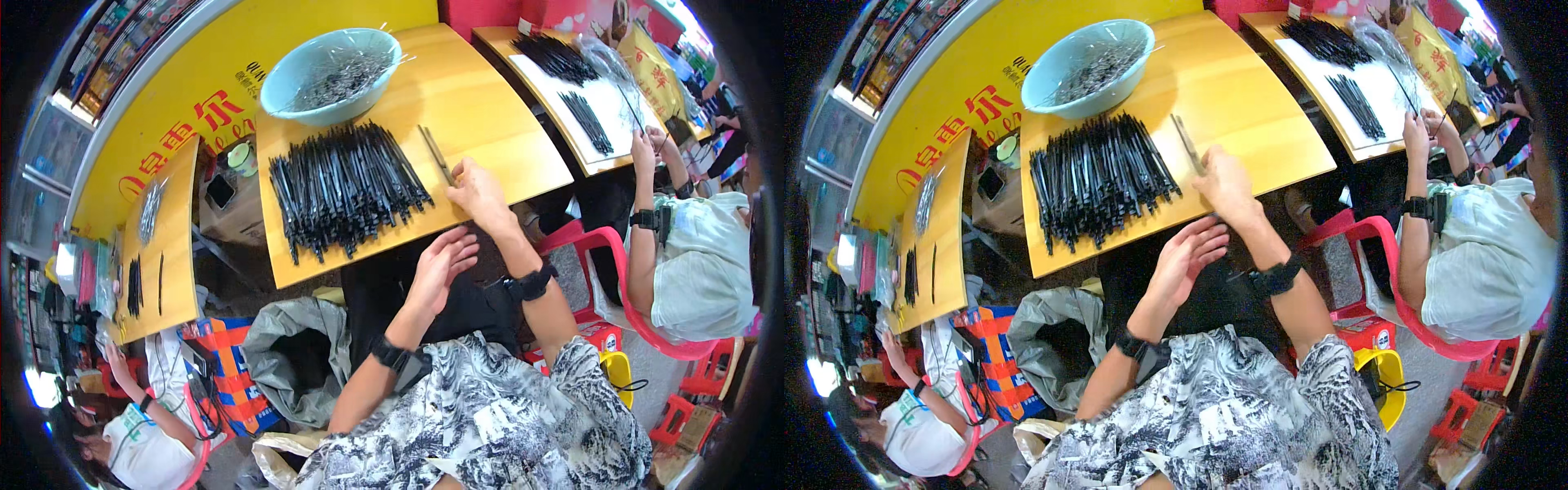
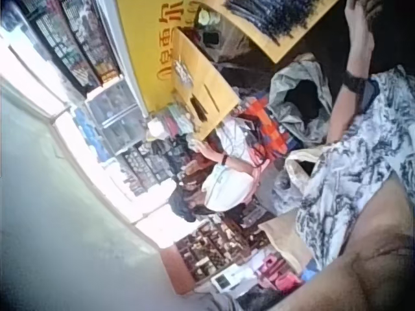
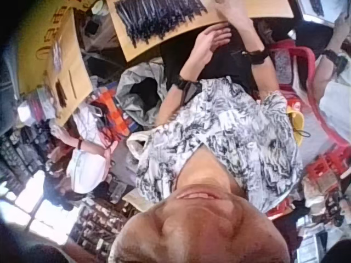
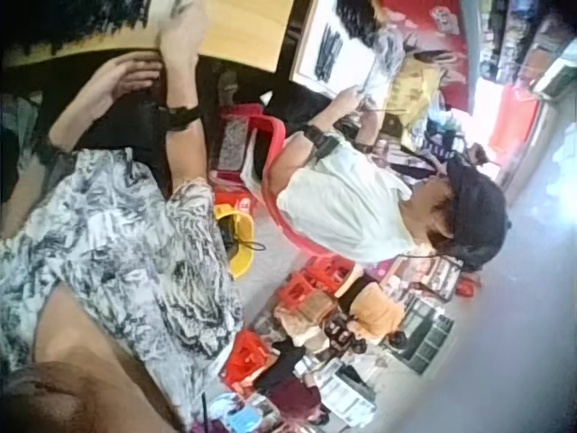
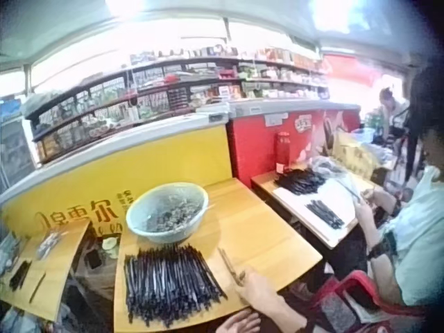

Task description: The person picks up a black plastic strip and a thin metal wire, threads the wire through the strip, and places it on a pile. After repeating this several times, they gather the assembled pieces into a bundle and place them into a large bag.

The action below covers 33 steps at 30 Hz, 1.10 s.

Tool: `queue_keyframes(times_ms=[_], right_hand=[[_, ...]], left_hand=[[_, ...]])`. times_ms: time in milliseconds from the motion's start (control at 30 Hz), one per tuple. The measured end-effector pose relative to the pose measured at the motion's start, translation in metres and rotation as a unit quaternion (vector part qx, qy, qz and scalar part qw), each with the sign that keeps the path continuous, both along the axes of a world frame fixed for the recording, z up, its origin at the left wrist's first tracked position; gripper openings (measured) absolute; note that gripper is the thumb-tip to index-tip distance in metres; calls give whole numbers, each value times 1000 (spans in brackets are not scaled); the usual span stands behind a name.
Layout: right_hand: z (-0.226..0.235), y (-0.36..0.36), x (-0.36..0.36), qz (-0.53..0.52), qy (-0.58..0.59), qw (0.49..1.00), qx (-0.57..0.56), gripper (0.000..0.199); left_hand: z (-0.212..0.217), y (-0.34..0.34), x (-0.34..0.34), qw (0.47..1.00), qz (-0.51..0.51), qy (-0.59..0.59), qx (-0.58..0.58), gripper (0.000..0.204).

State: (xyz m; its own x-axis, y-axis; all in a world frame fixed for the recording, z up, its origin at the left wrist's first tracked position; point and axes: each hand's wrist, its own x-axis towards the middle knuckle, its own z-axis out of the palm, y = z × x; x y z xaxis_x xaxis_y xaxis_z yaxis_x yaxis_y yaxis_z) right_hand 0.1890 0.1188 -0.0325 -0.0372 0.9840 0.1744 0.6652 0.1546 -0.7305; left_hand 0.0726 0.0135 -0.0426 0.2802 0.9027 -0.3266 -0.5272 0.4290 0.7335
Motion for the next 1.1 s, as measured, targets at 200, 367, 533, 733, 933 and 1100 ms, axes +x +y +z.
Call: queue_keyframes(times_ms=[200,367,533,733,933,1100], right_hand=[[14,-10,2,18,-40,998,-52,22],[9,-14,10,-8,69,996,-50,22],[11,-23,17,15,-14,999,38,21],[15,-49,7,-18,0,999,-50,20],[20,-58,8,8,71,991,-110,22],[31,-64,10,-24,107,988,-106,29]], left_hand=[[7,12,21,998,45,-33,29,32],[7,14,16,998,54,-24,22,31],[4,14,9,998,-22,-40,-34,30],[-8,13,10,991,33,-106,-69,26],[-2,11,-6,998,4,-25,-61,24],[4,1,-9,998,-20,-24,-51,18]])
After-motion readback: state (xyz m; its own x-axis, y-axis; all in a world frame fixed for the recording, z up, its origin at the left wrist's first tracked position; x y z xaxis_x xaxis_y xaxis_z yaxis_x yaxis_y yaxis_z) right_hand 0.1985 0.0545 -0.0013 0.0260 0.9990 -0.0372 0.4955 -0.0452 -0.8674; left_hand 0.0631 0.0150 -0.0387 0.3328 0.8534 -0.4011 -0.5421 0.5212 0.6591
